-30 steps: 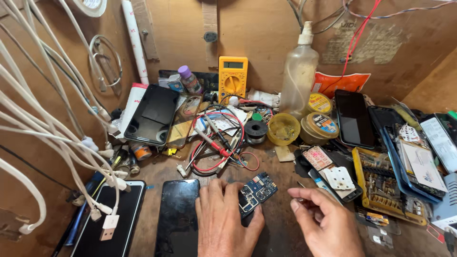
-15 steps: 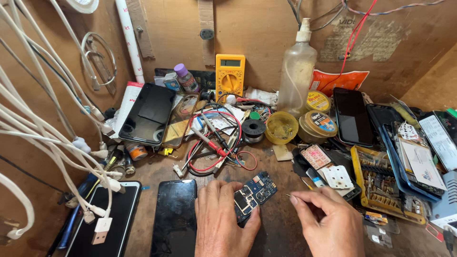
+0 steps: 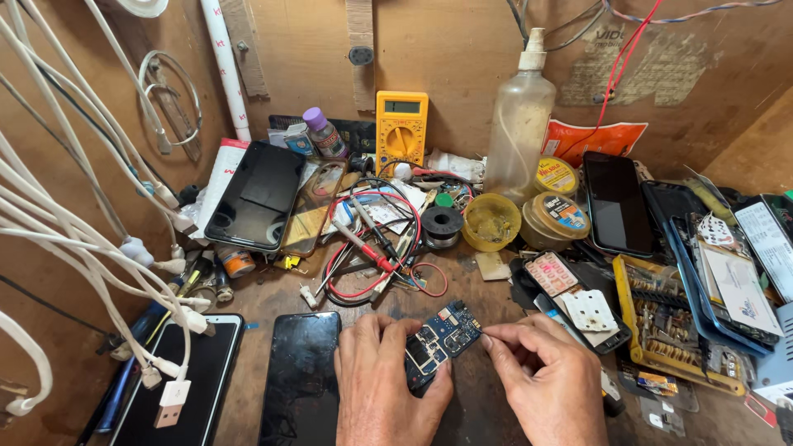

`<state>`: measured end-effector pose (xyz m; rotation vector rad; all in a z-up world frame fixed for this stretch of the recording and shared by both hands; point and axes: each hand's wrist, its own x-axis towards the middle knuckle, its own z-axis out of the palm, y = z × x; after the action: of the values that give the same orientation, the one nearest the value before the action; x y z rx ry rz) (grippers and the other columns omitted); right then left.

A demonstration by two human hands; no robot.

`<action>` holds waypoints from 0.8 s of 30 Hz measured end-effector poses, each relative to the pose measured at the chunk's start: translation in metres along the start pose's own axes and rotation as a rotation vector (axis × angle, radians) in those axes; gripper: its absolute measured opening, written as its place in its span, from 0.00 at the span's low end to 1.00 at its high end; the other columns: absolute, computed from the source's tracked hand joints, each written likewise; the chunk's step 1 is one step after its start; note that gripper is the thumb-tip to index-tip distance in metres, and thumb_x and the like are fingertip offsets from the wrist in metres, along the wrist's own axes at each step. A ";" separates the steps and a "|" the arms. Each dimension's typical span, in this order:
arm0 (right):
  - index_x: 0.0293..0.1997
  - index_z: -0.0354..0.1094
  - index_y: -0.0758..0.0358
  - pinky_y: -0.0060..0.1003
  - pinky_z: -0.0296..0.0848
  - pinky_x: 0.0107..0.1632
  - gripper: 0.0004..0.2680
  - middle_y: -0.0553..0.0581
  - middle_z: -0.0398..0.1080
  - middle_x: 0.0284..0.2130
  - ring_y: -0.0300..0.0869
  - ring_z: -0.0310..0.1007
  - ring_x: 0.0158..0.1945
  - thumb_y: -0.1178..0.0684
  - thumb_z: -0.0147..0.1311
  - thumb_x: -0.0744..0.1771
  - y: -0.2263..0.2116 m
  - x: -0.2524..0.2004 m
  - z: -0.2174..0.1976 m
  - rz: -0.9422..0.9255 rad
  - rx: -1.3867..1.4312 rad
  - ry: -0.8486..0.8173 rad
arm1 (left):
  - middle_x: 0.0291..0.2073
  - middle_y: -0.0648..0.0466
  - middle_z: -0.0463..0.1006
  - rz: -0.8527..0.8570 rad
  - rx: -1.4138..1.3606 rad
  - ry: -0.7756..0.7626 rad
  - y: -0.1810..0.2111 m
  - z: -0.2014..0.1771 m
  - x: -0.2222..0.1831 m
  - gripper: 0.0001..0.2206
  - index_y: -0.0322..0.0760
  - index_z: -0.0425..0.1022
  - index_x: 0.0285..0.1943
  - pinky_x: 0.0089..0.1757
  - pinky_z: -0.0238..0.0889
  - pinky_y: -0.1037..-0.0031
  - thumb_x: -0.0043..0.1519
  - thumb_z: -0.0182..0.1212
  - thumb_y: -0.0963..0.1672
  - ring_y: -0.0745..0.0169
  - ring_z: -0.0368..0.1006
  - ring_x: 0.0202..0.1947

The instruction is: The person tests a circuit board with multimeter probes, cleans it with a brush and liquid from a bottle, and uses a soldering iron to apply heat to components on the board.

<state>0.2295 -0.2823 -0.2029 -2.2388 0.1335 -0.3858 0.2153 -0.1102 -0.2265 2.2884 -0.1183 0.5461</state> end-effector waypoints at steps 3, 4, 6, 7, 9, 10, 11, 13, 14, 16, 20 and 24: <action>0.38 0.82 0.60 0.30 0.66 0.24 0.06 0.49 0.74 0.21 0.33 0.68 0.19 0.58 0.69 0.60 0.000 -0.001 0.001 -0.003 0.002 -0.010 | 0.46 0.43 0.69 -0.010 0.005 -0.015 0.000 -0.001 -0.001 0.27 0.36 0.77 0.53 0.48 0.57 0.52 0.44 0.76 0.46 0.39 0.64 0.50; 0.37 0.82 0.60 0.30 0.66 0.24 0.06 0.49 0.73 0.21 0.33 0.68 0.19 0.58 0.69 0.60 0.000 -0.001 0.002 -0.005 0.004 -0.010 | 0.46 0.43 0.69 -0.009 0.005 -0.013 0.001 -0.001 -0.001 0.26 0.36 0.77 0.53 0.48 0.57 0.52 0.44 0.76 0.46 0.39 0.64 0.50; 0.35 0.82 0.62 0.30 0.66 0.25 0.05 0.49 0.73 0.21 0.33 0.68 0.19 0.58 0.68 0.60 0.001 -0.001 0.002 -0.008 0.007 -0.012 | 0.46 0.43 0.69 -0.013 0.003 -0.016 0.002 -0.002 -0.001 0.26 0.37 0.77 0.53 0.48 0.57 0.52 0.44 0.76 0.46 0.40 0.64 0.50; 0.35 0.82 0.62 0.30 0.66 0.25 0.05 0.49 0.73 0.21 0.33 0.68 0.19 0.58 0.68 0.60 0.001 -0.001 0.002 -0.013 0.000 -0.010 | 0.46 0.43 0.69 -0.019 0.002 -0.019 0.002 -0.002 -0.001 0.26 0.37 0.77 0.53 0.48 0.57 0.52 0.44 0.76 0.46 0.40 0.64 0.51; 0.35 0.82 0.61 0.30 0.67 0.25 0.05 0.50 0.73 0.21 0.33 0.68 0.20 0.58 0.68 0.60 0.000 -0.002 0.002 -0.022 -0.013 -0.005 | 0.46 0.43 0.69 -0.025 -0.001 -0.023 0.003 -0.003 -0.001 0.26 0.37 0.77 0.53 0.48 0.57 0.52 0.44 0.76 0.46 0.40 0.64 0.51; 0.35 0.82 0.62 0.30 0.67 0.25 0.05 0.50 0.73 0.21 0.33 0.68 0.20 0.58 0.68 0.60 0.000 -0.001 0.003 -0.026 -0.012 -0.004 | 0.46 0.43 0.69 -0.026 -0.002 -0.024 0.003 -0.004 0.000 0.26 0.36 0.77 0.53 0.48 0.56 0.52 0.44 0.76 0.45 0.39 0.64 0.51; 0.35 0.82 0.62 0.30 0.67 0.25 0.05 0.50 0.73 0.21 0.33 0.68 0.20 0.58 0.68 0.60 0.000 -0.001 0.002 -0.030 -0.011 -0.004 | 0.46 0.43 0.69 -0.029 -0.004 -0.026 0.003 -0.004 0.000 0.26 0.36 0.77 0.53 0.48 0.56 0.52 0.44 0.76 0.45 0.39 0.64 0.51; 0.35 0.81 0.62 0.30 0.67 0.25 0.04 0.49 0.73 0.21 0.33 0.69 0.20 0.58 0.68 0.60 -0.001 -0.002 0.002 -0.029 -0.008 -0.004 | 0.46 0.43 0.69 -0.032 -0.007 -0.029 0.003 -0.004 -0.001 0.26 0.36 0.77 0.53 0.48 0.56 0.52 0.44 0.76 0.45 0.39 0.64 0.51; 0.35 0.81 0.62 0.30 0.67 0.25 0.04 0.49 0.74 0.22 0.33 0.69 0.20 0.58 0.68 0.60 -0.002 -0.002 0.002 -0.025 -0.004 -0.006 | 0.46 0.43 0.69 -0.034 -0.009 -0.031 0.003 -0.004 0.000 0.26 0.36 0.77 0.53 0.48 0.56 0.52 0.44 0.76 0.45 0.39 0.64 0.51; 0.36 0.81 0.62 0.30 0.68 0.25 0.05 0.49 0.74 0.22 0.34 0.70 0.20 0.58 0.68 0.60 -0.003 -0.001 0.003 -0.021 -0.005 -0.010 | 0.46 0.44 0.69 -0.037 -0.005 -0.033 0.003 -0.004 -0.001 0.26 0.36 0.77 0.53 0.49 0.56 0.52 0.44 0.75 0.45 0.40 0.64 0.51; 0.36 0.81 0.61 0.30 0.68 0.26 0.05 0.50 0.74 0.22 0.34 0.70 0.20 0.57 0.68 0.60 -0.002 -0.001 0.004 -0.028 -0.024 -0.015 | 0.46 0.44 0.68 -0.034 -0.008 -0.031 0.003 -0.004 -0.002 0.25 0.35 0.76 0.53 0.49 0.56 0.53 0.45 0.75 0.46 0.40 0.64 0.52; 0.38 0.82 0.60 0.28 0.71 0.27 0.06 0.50 0.75 0.23 0.32 0.74 0.22 0.58 0.67 0.61 0.004 -0.001 0.003 -0.004 -0.020 -0.054 | 0.46 0.43 0.68 -0.014 -0.022 -0.020 0.003 -0.005 -0.002 0.25 0.35 0.76 0.53 0.49 0.56 0.52 0.46 0.75 0.46 0.39 0.64 0.52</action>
<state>0.2294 -0.2817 -0.2080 -2.2678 0.1050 -0.3269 0.2106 -0.1088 -0.2225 2.2720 -0.1174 0.5127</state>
